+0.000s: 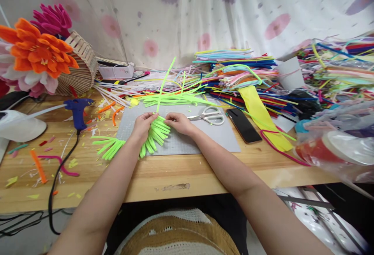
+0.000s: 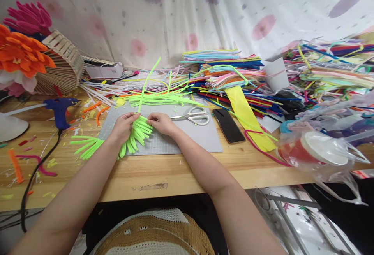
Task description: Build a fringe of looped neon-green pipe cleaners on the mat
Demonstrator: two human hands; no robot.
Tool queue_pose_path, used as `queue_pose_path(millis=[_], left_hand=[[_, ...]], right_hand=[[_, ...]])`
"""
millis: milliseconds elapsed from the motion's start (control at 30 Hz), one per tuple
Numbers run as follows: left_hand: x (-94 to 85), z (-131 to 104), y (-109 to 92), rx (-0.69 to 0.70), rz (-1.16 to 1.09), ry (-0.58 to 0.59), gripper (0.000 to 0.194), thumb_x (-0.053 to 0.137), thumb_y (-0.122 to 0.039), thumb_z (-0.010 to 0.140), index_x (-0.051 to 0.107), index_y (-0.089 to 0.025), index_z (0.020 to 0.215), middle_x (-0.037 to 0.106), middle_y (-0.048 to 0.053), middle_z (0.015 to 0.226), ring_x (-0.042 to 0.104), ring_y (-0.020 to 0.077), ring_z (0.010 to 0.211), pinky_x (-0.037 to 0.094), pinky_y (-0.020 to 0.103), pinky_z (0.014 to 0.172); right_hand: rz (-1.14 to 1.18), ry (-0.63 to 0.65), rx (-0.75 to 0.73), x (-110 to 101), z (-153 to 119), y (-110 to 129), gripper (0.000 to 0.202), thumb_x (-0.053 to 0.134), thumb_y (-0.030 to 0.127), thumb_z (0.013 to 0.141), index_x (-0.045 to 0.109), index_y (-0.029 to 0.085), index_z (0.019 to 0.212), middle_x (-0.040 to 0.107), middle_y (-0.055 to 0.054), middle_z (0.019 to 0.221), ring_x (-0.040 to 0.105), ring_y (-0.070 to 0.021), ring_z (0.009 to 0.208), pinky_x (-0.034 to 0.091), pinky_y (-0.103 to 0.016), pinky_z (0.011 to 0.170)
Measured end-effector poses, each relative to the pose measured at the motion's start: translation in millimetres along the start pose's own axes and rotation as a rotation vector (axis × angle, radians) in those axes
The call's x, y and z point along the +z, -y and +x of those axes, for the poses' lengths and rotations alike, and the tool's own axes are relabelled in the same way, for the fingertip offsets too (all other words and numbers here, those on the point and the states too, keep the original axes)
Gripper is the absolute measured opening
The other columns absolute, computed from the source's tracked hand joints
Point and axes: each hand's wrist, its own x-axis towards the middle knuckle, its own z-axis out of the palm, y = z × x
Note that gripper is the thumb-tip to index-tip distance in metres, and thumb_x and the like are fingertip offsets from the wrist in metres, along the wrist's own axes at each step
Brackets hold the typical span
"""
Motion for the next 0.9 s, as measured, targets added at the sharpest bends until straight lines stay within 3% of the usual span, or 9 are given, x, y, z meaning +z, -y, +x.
queue_pose_path(millis=[100, 200, 367, 533, 767, 900], left_hand=[[-0.1, -3, -6, -0.070, 0.015, 0.060, 0.039, 0.080, -0.034, 0.040, 0.060, -0.013, 0.066, 0.056, -0.003, 0.053, 0.051, 0.0097, 0.047, 0.039, 0.023, 0.048], [-0.8, -3, -6, -0.050, 0.024, 0.047, 0.038, 0.080, -0.033, 0.039, 0.058, -0.013, 0.062, 0.056, -0.003, 0.051, 0.050, 0.0087, 0.045, 0.038, 0.022, 0.049], [-0.4, 0, 2, 0.034, 0.059, -0.005, 0.036, 0.080, -0.031, 0.038, 0.058, -0.013, 0.061, 0.057, -0.003, 0.053, 0.049, 0.0076, 0.048, 0.036, 0.021, 0.051], [1.2, 2, 7, 0.091, 0.053, -0.017, 0.035, 0.081, -0.030, 0.037, 0.059, -0.014, 0.060, 0.058, -0.004, 0.056, 0.050, 0.0071, 0.052, 0.037, 0.020, 0.054], [1.0, -3, 1, -0.036, -0.007, 0.112, 0.033, 0.077, -0.035, 0.047, 0.063, -0.013, 0.067, 0.060, -0.001, 0.055, 0.052, 0.0090, 0.048, 0.039, 0.021, 0.049], [-1.0, -4, -6, -0.166, -0.013, 0.151, 0.029, 0.077, -0.030, 0.046, 0.062, -0.013, 0.064, 0.059, 0.000, 0.053, 0.052, 0.0096, 0.045, 0.039, 0.021, 0.045]], right_hand=[[0.205, 0.101, 0.065, -2, -1, -2, 0.020, 0.052, 0.035, 0.072, 0.051, 0.015, 0.069, 0.047, 0.004, 0.057, 0.042, -0.0070, 0.051, 0.034, -0.021, 0.052], [0.237, 0.146, 0.094, -3, -2, 0, 0.022, 0.054, 0.037, 0.071, 0.052, 0.015, 0.071, 0.049, 0.004, 0.058, 0.043, -0.0073, 0.052, 0.036, -0.021, 0.052], [0.033, -0.074, -0.014, 7, 2, 4, 0.022, 0.058, 0.037, 0.070, 0.060, 0.015, 0.074, 0.058, 0.001, 0.071, 0.048, -0.0077, 0.064, 0.038, -0.020, 0.061], [0.057, -0.125, -0.010, 14, 5, 3, 0.018, 0.055, 0.032, 0.072, 0.060, 0.015, 0.077, 0.060, 0.000, 0.073, 0.050, -0.0081, 0.065, 0.039, -0.021, 0.063], [0.108, -0.175, 0.021, 15, 5, 0, 0.018, 0.053, 0.031, 0.071, 0.058, 0.014, 0.077, 0.057, 0.001, 0.070, 0.049, -0.0081, 0.063, 0.039, -0.021, 0.061], [0.196, -0.118, 0.045, 15, 2, 0, 0.018, 0.053, 0.032, 0.070, 0.056, 0.015, 0.075, 0.055, 0.002, 0.068, 0.047, -0.0074, 0.061, 0.039, -0.020, 0.058]])
